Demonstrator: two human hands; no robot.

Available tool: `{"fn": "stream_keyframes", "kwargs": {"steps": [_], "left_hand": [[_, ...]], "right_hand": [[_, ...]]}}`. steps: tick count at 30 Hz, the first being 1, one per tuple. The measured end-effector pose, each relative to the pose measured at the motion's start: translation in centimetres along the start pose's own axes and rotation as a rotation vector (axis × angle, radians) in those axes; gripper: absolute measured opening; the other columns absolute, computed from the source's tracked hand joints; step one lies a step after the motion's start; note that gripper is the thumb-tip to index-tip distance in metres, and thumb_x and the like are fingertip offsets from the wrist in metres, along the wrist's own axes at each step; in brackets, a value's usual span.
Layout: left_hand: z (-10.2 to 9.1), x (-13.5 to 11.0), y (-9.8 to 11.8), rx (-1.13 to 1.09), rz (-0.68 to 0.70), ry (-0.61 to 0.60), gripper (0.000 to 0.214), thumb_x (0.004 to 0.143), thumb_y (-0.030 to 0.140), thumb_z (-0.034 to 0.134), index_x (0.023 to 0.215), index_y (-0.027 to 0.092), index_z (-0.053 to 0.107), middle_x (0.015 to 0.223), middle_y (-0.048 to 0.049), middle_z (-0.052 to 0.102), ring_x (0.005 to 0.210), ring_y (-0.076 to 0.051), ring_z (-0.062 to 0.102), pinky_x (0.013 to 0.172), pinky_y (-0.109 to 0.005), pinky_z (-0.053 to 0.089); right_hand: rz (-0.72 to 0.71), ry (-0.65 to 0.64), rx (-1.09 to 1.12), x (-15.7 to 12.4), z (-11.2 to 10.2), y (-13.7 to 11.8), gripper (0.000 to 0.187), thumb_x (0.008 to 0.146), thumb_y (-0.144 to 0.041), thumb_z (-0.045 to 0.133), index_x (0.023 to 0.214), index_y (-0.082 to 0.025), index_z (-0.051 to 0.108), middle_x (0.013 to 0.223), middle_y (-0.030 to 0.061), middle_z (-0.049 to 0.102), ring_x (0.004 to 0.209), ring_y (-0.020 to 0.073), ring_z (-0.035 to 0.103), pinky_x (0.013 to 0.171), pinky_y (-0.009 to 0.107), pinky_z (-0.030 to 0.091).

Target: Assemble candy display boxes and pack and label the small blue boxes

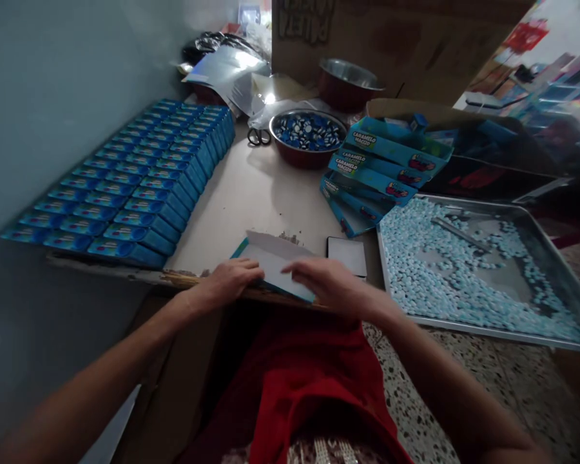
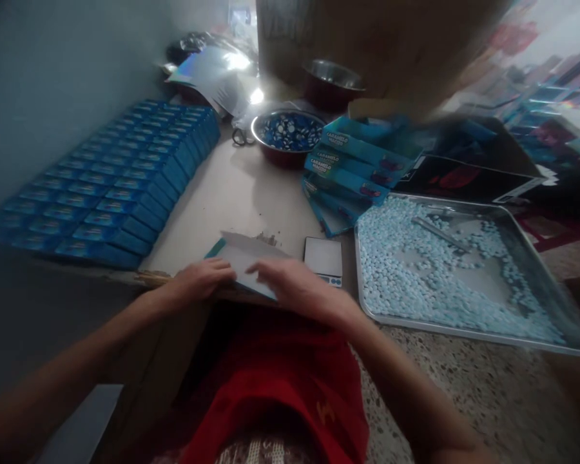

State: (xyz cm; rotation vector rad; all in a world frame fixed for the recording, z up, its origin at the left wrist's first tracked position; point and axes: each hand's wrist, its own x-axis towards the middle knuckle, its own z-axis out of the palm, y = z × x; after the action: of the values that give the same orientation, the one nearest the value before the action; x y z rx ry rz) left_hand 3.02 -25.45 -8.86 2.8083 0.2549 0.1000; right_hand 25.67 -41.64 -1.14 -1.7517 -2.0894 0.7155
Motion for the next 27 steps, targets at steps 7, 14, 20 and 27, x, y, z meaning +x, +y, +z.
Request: {"fn": "stream_keyframes", "kwargs": {"steps": [7,14,20,27], "left_hand": [[-6.5,4.7,-3.0,-0.109,0.159,-0.13,0.026,0.091,0.014,0.053,0.085,0.03,0.073,0.101,-0.0034,0.074,0.118,-0.021,0.058,0.115,-0.041,0.034],[-6.6,6.4,-6.8,0.09,0.252,0.06,0.027,0.096,0.01,0.049,0.096,0.022,0.073,0.142,-0.0052,0.062,0.144,-0.021,0.044,0.125,-0.051,0.024],[-5.6,4.4,-5.2,0.137,0.152,0.16,0.041,0.097,0.007,0.041,0.122,0.023,0.069,0.148,-0.0086,0.056,0.139,-0.021,0.05,0.115,-0.044,0.042],[-1.7,-0.2,4.7,0.144,-0.344,0.303,0.03,0.102,0.033,0.047,0.117,0.017,0.067,0.109,-0.0111,0.073,0.099,-0.023,0.068,0.084,-0.034,0.053]], "right_hand": [[-0.214,0.023,-0.309,2.8,-5.9,2.7,0.027,0.095,-0.011,0.055,0.103,-0.03,0.072,0.135,-0.0005,0.063,0.145,0.0268,0.035,0.115,0.056,0.027],[-0.43,0.118,-0.434,4.7,1.0,5.4,0.022,0.106,-0.025,0.041,0.111,-0.02,0.062,0.095,0.0035,0.068,0.1,0.0198,0.059,0.115,0.048,0.03],[-0.37,0.257,-0.512,4.7,4.3,6.9,0.028,0.106,-0.039,0.042,0.11,-0.019,0.061,0.095,0.0053,0.066,0.093,0.0209,0.053,0.103,0.04,0.034],[-0.187,0.393,-0.408,7.9,7.2,5.2,0.031,0.105,-0.037,0.049,0.081,-0.019,0.058,0.077,0.0035,0.062,0.079,0.0188,0.047,0.077,0.033,0.03]]}}
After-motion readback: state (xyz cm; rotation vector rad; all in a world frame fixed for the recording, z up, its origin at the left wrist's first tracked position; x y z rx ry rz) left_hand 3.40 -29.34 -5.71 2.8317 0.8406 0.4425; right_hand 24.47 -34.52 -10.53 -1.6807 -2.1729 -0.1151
